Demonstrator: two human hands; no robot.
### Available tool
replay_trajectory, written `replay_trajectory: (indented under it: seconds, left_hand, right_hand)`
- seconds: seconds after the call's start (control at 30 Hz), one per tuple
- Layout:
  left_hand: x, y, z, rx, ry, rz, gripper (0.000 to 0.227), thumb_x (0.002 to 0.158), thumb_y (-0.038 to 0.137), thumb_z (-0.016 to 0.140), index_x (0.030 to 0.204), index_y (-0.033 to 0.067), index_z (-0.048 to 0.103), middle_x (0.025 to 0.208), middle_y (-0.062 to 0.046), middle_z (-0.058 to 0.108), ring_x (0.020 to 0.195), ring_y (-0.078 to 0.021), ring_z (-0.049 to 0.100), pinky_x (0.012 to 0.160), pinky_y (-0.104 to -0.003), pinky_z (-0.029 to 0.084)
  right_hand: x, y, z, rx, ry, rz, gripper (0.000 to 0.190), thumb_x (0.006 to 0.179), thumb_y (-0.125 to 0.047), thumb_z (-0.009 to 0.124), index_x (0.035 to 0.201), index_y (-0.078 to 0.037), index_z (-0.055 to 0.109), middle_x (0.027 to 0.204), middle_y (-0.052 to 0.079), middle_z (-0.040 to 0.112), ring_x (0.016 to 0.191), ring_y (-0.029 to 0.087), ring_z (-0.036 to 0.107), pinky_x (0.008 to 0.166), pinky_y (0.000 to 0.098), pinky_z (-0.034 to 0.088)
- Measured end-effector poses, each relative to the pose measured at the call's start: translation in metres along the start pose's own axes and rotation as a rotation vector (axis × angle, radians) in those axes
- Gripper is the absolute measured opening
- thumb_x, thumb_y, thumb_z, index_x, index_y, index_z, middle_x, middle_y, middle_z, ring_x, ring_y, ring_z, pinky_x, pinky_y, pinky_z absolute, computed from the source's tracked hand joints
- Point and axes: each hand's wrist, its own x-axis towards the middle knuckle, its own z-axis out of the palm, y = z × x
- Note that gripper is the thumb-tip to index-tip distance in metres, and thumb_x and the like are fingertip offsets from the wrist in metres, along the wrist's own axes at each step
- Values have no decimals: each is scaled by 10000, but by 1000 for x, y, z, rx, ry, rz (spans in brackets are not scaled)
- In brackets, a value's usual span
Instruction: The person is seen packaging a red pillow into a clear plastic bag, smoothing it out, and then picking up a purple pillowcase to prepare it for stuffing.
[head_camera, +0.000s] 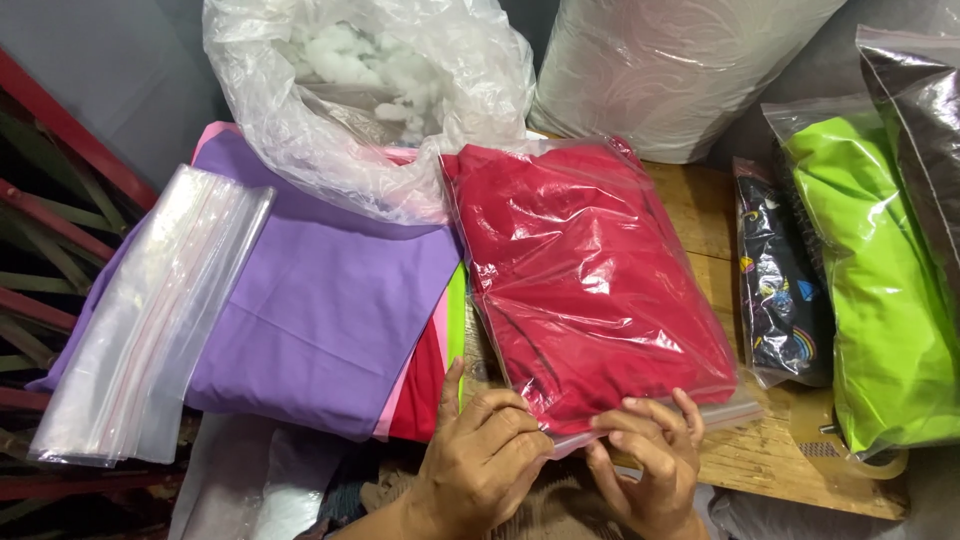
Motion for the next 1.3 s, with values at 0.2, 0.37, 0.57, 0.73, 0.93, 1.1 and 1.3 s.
replay_trajectory:
  seconds: [0.2,0.37,0.57,0.73,0.93,1.1,1.3]
  left_hand:
    - [1,-2,-1,-25,3,2,102,952,122,719,853,131,698,865,12,640,888,-202,673,1178,-648,153]
    - [0,0,1,-53,10,10,122,963,110,721,843,117,702,842,2,638,876,-208,685,1184,-651,150]
    - [-3,0,5,-43,-28,22,107,970,141,722,866,117,724,862,8,664,912,-227,680,1188,-639,146]
    - [-6,-4,8,-14,-51,13,127,946,168,784,844,138,716,884,12,675,986,-230,664,1183,-656,185]
    - [-6,5,6,-45,-81,20,141,944,126,762,820,133,694,862,4,651,940,-226,668,1192,-649,192]
    - [-7,4,6,-108,-94,23,81,920,121,784,882,119,713,868,-16,636,911,-224,654,1188,-661,209]
    - [-10,-15,6,-84,-188,-47,200,853,30,676,1043,85,703,1016,-96,612,1001,-293,601,1101,-711,317]
  right_hand:
    - [-6,1,2,13,31,-32,198,941,-227,644,1013,-210,460,850,-87,746,909,159,664,1156,500,310]
    - [0,-7,-1,50,-6,0,359,883,-182,713,1117,-198,441,971,-30,757,1054,201,634,1185,531,315]
    - [-5,-11,3,51,18,-48,183,855,-187,690,812,-199,512,812,-83,749,878,140,661,1122,501,327]
    - [-3,-10,2,89,18,-66,298,908,-253,664,1082,-212,425,949,-39,759,1039,169,647,1159,521,343]
    - [-9,-23,11,151,190,6,178,811,-221,699,838,-224,523,735,-72,748,780,119,694,1091,477,399]
    - [-20,-11,13,164,213,-45,193,798,-220,726,835,-233,537,733,-82,744,778,104,688,1064,461,436]
    - [-13,-18,-1,242,148,23,148,801,-252,734,816,-222,590,713,-86,748,771,121,693,983,457,515]
